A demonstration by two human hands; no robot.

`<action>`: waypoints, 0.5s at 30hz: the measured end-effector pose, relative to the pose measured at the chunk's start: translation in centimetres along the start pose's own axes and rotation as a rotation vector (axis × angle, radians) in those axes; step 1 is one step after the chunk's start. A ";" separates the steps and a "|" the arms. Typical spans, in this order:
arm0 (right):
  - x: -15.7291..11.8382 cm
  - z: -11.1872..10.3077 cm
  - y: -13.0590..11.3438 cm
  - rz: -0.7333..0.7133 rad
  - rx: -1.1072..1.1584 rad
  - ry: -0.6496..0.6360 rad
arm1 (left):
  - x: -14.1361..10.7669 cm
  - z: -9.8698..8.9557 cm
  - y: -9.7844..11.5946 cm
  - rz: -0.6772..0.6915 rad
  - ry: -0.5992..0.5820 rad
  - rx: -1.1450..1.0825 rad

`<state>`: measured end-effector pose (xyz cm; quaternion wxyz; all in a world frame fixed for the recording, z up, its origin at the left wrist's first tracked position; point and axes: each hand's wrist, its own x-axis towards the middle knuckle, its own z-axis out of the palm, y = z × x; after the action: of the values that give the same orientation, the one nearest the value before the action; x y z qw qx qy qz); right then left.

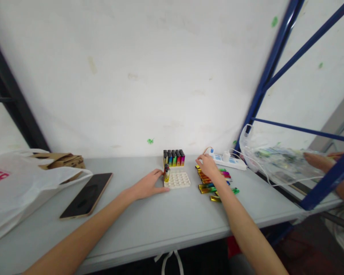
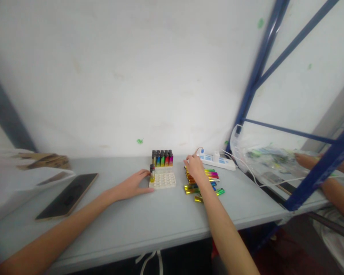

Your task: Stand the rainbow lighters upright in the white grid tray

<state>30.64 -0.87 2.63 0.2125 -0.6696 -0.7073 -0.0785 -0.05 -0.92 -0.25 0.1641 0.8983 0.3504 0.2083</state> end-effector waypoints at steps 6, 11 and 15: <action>0.0 2.1 3.9 0.091 -0.068 -0.173 | 0.0 0.0 0.1 -0.002 -0.004 -0.007; -0.2 2.7 3.2 0.006 -0.040 -0.237 | 0.0 0.1 0.0 0.016 0.008 -0.007; -0.4 2.0 2.5 -0.022 0.008 -0.159 | 0.0 0.2 -0.2 0.015 0.012 -0.009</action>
<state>32.75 -0.22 0.23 0.1576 -0.6650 -0.7296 -0.0246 -0.05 -0.83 -0.50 0.1645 0.8989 0.3434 0.2167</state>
